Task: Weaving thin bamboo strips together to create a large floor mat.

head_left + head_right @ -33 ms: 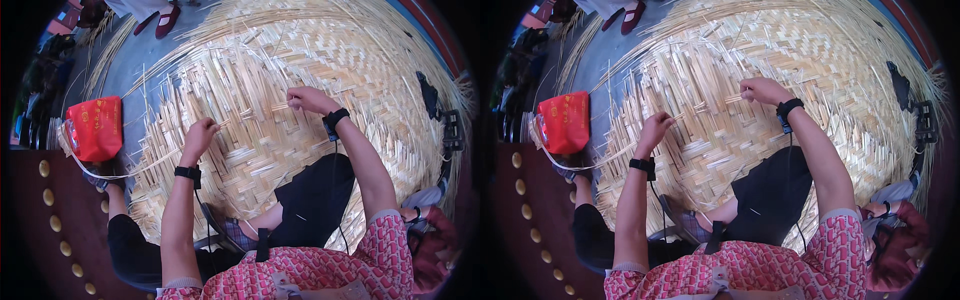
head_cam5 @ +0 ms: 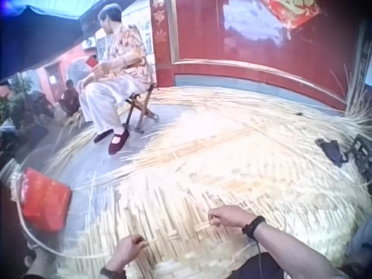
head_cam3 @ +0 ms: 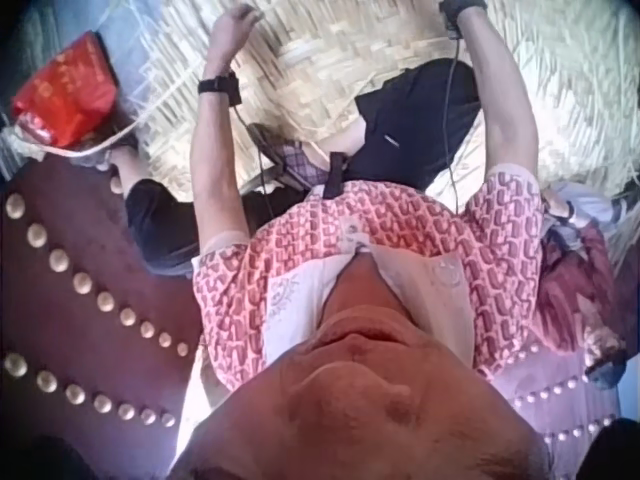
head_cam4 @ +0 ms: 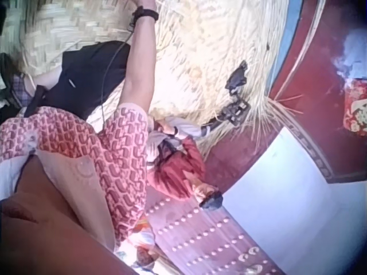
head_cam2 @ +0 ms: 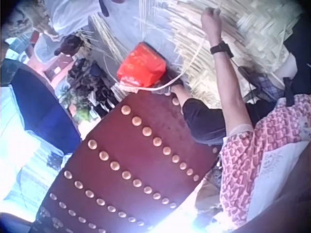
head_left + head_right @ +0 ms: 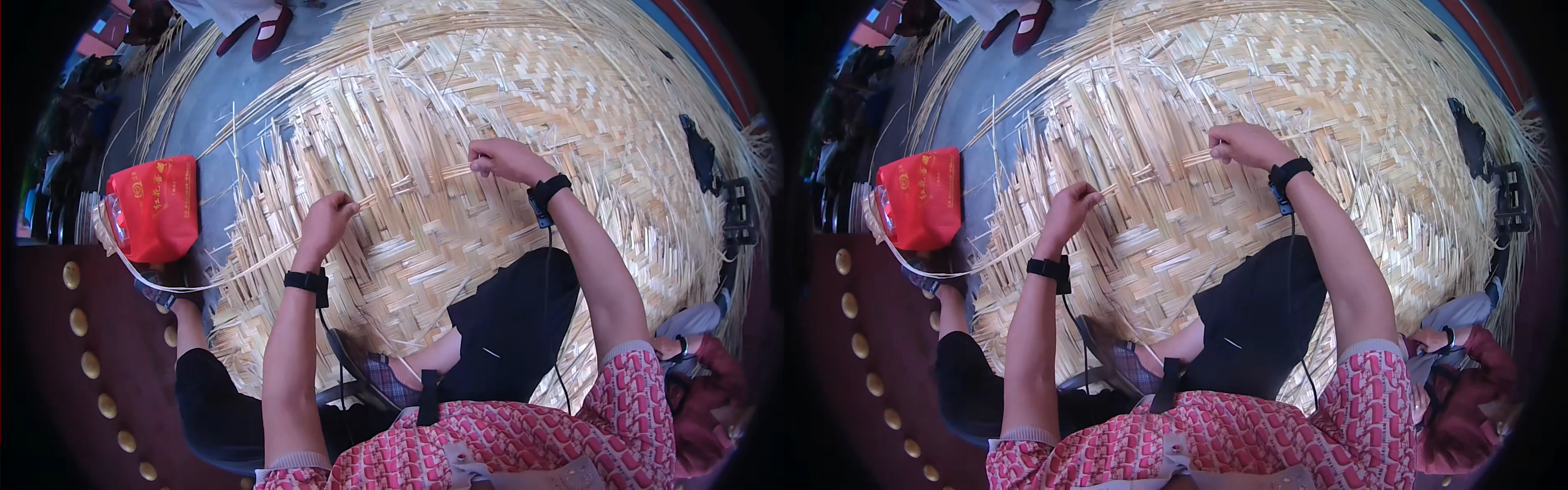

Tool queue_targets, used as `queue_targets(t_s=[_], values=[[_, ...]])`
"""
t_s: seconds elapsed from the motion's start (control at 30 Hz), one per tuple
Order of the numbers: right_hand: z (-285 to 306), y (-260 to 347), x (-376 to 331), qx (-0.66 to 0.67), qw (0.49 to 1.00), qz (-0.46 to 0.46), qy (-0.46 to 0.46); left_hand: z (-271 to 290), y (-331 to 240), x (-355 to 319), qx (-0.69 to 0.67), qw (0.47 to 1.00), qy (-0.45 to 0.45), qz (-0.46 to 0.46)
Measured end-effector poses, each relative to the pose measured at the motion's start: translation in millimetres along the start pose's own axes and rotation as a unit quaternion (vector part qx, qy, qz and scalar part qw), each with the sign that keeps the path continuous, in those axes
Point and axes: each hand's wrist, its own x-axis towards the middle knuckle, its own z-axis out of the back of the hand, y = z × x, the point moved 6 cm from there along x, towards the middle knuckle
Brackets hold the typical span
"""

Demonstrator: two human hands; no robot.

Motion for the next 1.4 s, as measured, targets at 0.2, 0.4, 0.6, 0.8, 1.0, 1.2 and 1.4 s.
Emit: queue_targets(t_s=[0.2,0.4,0.6,0.8,1.0,1.2,1.4], values=[[-63.9,-6.2,-20.3,-0.184,0.982,0.013,0.025,-46.6,29.4,-24.9,0.036,0.991,0.128,0.003],[-31.1,-19.0,-41.8,-0.165,0.985,-0.050,-0.018,-43.8,8.5,-30.5,0.213,0.974,0.080,0.015],[11.7,-50.9,-67.9,-0.131,0.990,-0.047,-0.008,-74.9,-98.5,4.0,-0.019,0.984,0.011,-0.175],[53.4,-26.8,-69.5,-0.061,0.994,-0.084,-0.038,-161.7,-110.5,33.6,-0.154,0.952,0.247,-0.094],[-8.0,-87.7,-20.2,0.302,0.948,-0.047,-0.089,-151.4,-108.4,20.4,-0.241,0.939,0.189,-0.158],[-4.0,-59.7,-13.7,0.233,0.961,-0.043,-0.146,-154.4,-106.4,17.6,-0.215,0.944,0.158,-0.194],[-29.3,-57.7,-17.6,0.027,0.950,-0.068,-0.303,-169.3,-87.1,14.4,-0.239,0.938,0.182,-0.173]])
